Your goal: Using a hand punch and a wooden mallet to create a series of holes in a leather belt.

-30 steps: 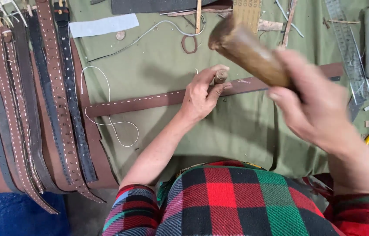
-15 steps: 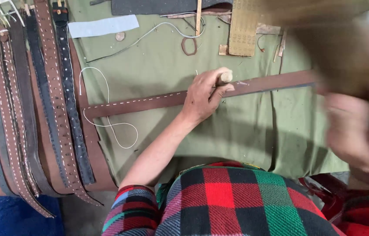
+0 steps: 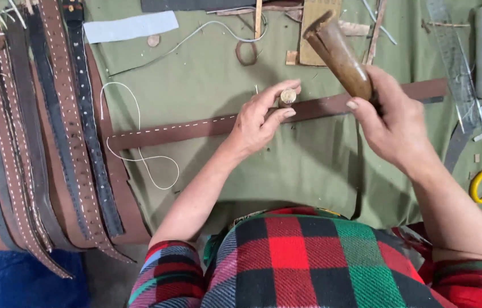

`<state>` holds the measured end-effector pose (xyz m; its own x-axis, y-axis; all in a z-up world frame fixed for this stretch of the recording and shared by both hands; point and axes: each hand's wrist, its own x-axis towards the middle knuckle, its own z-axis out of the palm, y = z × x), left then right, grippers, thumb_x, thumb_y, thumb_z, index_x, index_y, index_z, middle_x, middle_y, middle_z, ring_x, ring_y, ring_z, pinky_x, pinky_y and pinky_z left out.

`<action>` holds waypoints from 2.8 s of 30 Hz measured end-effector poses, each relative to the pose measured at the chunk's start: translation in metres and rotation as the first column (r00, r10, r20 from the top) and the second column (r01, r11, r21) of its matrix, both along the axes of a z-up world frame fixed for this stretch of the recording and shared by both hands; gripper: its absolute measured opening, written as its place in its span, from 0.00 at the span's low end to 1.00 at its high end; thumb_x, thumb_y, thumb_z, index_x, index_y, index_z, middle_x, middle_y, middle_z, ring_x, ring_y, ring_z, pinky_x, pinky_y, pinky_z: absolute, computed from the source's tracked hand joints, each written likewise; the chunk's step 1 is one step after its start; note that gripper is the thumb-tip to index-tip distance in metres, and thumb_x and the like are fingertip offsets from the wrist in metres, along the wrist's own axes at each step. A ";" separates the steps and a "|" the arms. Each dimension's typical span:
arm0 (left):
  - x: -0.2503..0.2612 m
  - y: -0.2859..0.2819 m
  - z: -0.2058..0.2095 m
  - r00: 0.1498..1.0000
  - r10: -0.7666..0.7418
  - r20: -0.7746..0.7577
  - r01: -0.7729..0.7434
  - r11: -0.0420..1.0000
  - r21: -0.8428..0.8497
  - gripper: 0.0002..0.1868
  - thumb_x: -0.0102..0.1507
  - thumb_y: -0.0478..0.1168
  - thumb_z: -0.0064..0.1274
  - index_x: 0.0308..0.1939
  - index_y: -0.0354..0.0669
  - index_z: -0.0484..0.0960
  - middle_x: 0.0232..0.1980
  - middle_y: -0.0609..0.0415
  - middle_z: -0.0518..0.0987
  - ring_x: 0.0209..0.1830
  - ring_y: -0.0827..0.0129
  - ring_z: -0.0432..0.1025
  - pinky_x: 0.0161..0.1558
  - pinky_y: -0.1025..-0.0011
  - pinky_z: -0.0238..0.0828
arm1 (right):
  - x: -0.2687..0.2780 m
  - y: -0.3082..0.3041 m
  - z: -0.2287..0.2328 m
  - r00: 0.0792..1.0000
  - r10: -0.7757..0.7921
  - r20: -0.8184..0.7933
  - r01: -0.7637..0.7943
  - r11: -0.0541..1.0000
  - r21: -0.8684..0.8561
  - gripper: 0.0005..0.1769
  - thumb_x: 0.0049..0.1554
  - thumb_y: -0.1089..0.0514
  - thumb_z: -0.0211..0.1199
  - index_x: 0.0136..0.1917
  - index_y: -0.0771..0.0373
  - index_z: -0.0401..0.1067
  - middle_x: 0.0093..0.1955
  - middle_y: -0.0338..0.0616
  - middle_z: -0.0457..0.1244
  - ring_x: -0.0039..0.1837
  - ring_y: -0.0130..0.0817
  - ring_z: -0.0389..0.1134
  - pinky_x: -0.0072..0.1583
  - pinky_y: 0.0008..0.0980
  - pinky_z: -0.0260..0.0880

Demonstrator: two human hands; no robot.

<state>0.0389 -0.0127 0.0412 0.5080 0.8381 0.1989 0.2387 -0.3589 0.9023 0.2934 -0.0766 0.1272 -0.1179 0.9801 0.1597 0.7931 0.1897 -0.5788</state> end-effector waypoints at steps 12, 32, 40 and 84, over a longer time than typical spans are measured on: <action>0.004 0.008 -0.018 0.903 0.293 0.315 -0.276 0.956 -0.098 0.22 0.56 0.44 0.74 0.51 0.54 0.81 0.42 0.64 0.84 0.42 0.80 0.76 0.50 0.79 0.73 | 0.021 0.014 -0.133 0.910 -0.360 -0.203 0.292 0.908 -0.300 0.26 0.63 0.54 0.72 0.71 0.63 0.71 0.45 0.56 0.67 0.45 0.48 0.70 0.43 0.43 0.68; -0.007 -0.009 -0.035 0.849 0.270 0.455 -0.198 0.960 -0.200 0.14 0.71 0.37 0.55 0.60 0.42 0.76 0.53 0.48 0.83 0.54 0.70 0.78 0.58 0.69 0.76 | 0.037 0.003 -0.140 0.844 -0.411 -0.345 0.325 0.903 -0.280 0.22 0.63 0.58 0.72 0.68 0.61 0.71 0.50 0.49 0.69 0.51 0.35 0.67 0.51 0.35 0.70; -0.012 -0.012 -0.019 0.899 0.252 0.359 -0.196 0.963 -0.186 0.12 0.71 0.44 0.50 0.53 0.41 0.79 0.54 0.53 0.81 0.56 0.66 0.77 0.66 0.67 0.70 | 0.085 0.017 -0.093 0.933 -0.360 0.025 0.360 0.925 -0.123 0.24 0.60 0.63 0.62 0.69 0.66 0.67 0.58 0.53 0.64 0.55 0.49 0.64 0.55 0.45 0.63; 0.011 0.001 -0.032 0.973 0.146 -0.180 -0.122 0.983 0.137 0.25 0.72 0.57 0.36 0.31 0.48 0.79 0.33 0.64 0.82 0.36 0.68 0.74 0.52 0.68 0.58 | 0.178 -0.014 -0.110 0.840 -0.493 -0.229 0.529 0.838 0.135 0.16 0.62 0.73 0.63 0.64 0.74 0.70 0.50 0.46 0.58 0.50 0.34 0.57 0.50 0.33 0.61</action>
